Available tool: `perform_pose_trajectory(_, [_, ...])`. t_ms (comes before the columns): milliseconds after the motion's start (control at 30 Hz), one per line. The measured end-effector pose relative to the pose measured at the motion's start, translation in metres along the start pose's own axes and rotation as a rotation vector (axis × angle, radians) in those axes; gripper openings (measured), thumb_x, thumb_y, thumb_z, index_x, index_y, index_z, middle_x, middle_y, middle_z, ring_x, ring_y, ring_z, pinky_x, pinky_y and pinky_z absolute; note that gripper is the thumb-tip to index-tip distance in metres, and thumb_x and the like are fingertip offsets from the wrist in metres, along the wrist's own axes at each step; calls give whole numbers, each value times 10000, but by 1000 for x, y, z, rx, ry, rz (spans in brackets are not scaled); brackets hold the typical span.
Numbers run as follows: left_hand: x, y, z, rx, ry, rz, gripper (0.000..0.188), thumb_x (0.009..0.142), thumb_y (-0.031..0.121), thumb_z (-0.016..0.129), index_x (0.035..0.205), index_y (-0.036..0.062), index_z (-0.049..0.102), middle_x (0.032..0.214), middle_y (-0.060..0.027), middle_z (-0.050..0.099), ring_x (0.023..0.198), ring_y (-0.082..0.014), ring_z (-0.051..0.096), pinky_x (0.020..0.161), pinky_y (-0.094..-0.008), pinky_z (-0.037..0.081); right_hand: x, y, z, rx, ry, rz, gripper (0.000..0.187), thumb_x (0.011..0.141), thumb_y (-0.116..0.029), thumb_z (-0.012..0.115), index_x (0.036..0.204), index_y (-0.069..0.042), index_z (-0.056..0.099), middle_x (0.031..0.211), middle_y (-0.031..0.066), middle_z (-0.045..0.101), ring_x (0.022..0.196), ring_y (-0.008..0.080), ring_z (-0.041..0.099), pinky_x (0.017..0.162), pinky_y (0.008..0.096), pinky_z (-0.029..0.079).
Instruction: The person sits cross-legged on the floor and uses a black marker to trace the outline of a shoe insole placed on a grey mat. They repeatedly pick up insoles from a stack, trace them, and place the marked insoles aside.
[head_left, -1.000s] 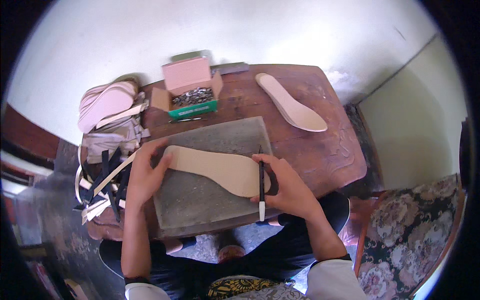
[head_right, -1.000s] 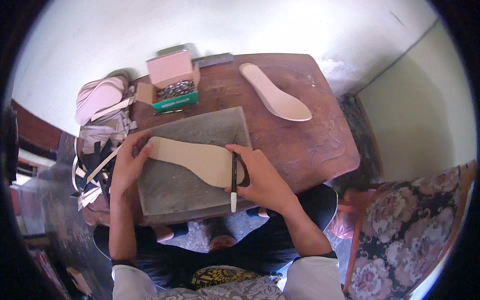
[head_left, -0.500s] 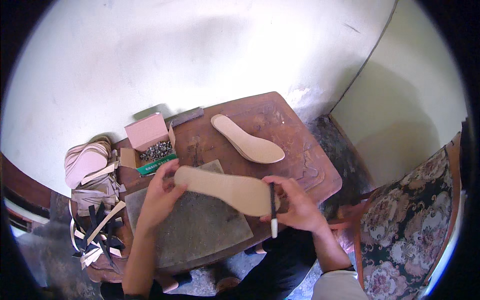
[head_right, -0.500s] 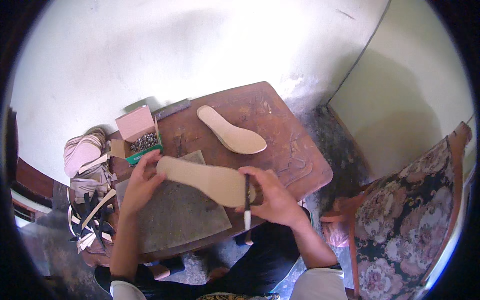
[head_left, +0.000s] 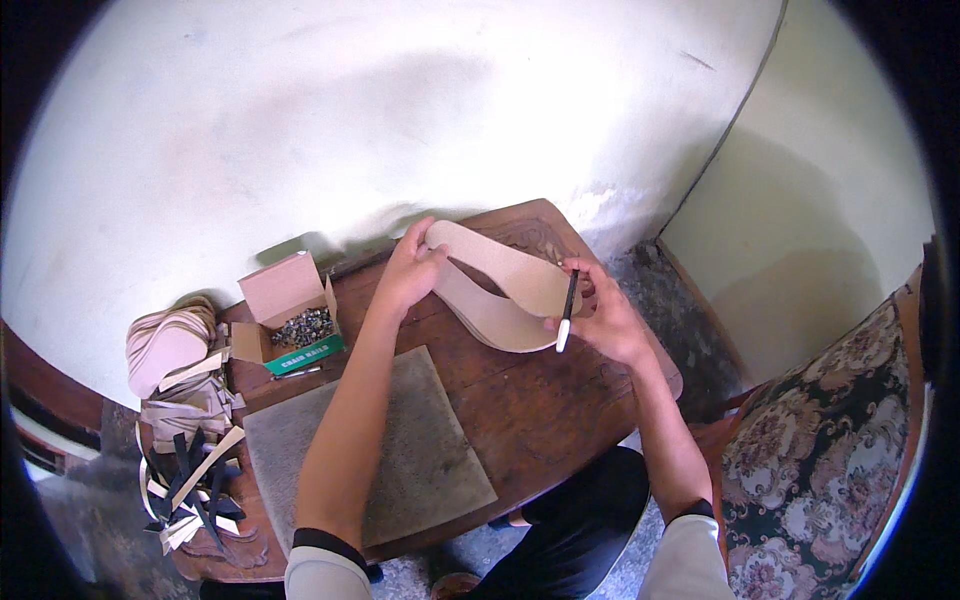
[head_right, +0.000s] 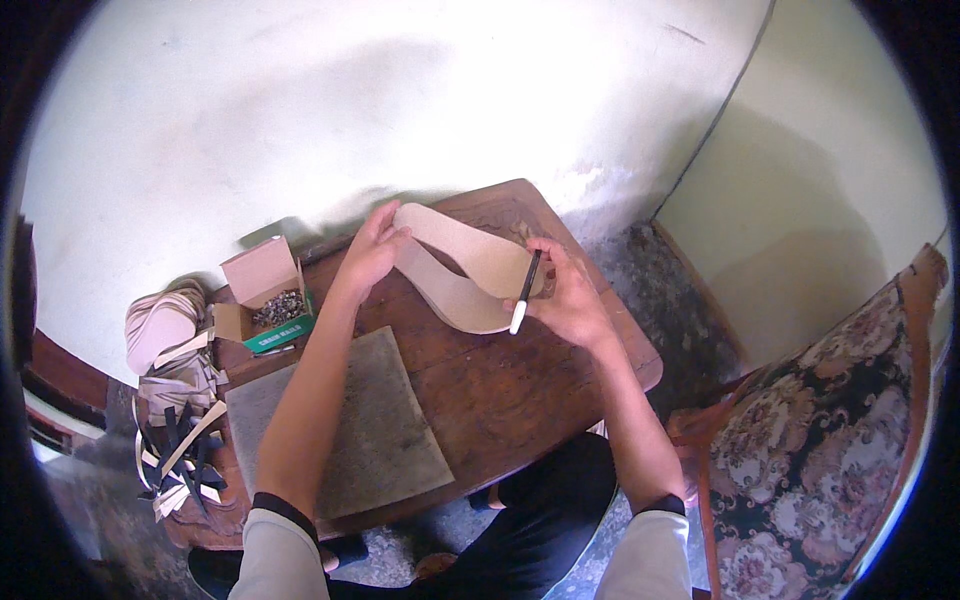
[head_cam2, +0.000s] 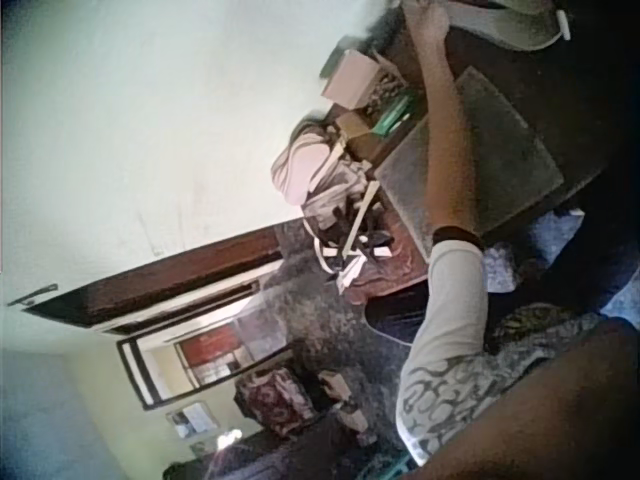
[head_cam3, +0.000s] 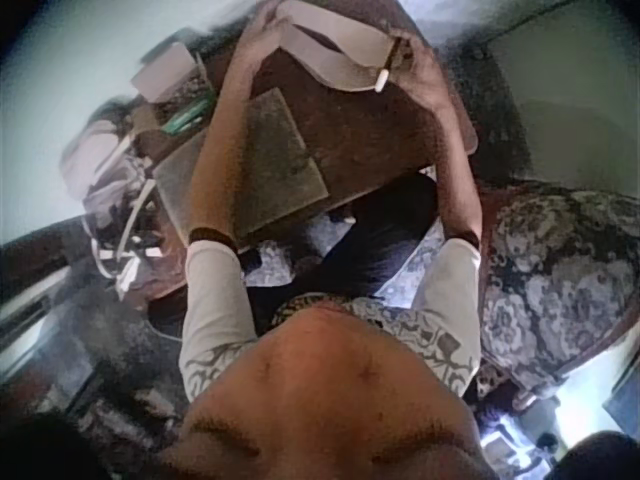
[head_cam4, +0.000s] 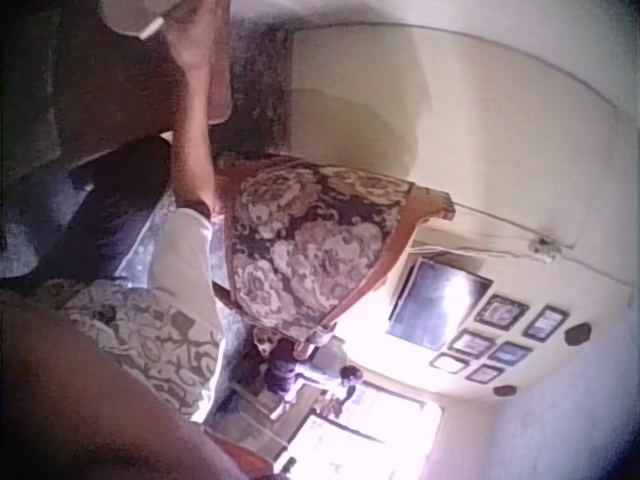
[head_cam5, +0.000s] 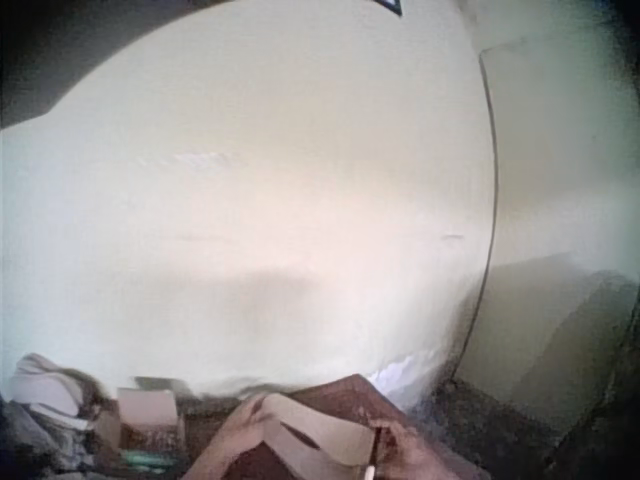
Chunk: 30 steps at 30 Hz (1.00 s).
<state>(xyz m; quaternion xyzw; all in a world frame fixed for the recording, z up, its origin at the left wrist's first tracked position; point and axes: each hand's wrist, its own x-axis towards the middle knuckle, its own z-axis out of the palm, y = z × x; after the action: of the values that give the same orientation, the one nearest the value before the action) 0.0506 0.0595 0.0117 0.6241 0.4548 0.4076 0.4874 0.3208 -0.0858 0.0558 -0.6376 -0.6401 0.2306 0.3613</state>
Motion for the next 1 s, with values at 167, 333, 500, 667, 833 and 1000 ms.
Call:
perform_pose_trajectory(167, [37,3,18,370,-95,-38,559,1020,301,599,1526,103,470,1512,-220,530,1389,-365,525,1124,-449,434,17,35,-1,76,-48,59,928,663,-314,972,1424,-51,510,1297,192,639,1170,317,639,996,433,520])
perform_pose_trajectory(333, [45,0,22,607,-152,-97,572,1042,386,511,1547,127,437,1541,-198,509,1444,-383,455,1208,-590,287,23,50,5,56,-82,114,929,664,-299,968,1429,-39,510,1293,185,655,1191,309,643,1004,427,519])
perform_pose_trajectory(500, [40,-11,23,672,-101,-55,529,1058,365,514,1541,155,457,1475,-210,573,1376,-394,536,1173,-481,384,27,78,18,-5,-105,74,907,670,-309,962,1423,-57,524,1286,187,665,1208,314,647,1010,406,515])
perform_pose_trajectory(667, [14,3,23,746,-173,68,478,1045,296,507,1505,168,517,1546,-186,508,1451,-385,453,1204,-546,327,16,66,9,-48,29,41,830,706,-291,951,1396,-80,540,1210,160,694,1106,300,680,966,393,531])
perform_pose_trajectory(833, [-1,-18,5,885,-267,259,423,994,197,518,1400,170,634,1574,-186,472,1495,-430,362,1228,-603,263,-6,30,3,253,8,183,738,768,-259,923,1377,-97,538,1220,128,662,1011,215,684,864,351,563])
perform_pose_trajectory(1000, [6,-47,-8,791,-164,340,398,975,193,535,1342,163,687,1529,-247,486,1470,-456,378,1229,-523,302,-30,5,29,290,-119,81,742,758,-147,925,1375,-81,518,1272,139,643,975,206,706,811,358,583])
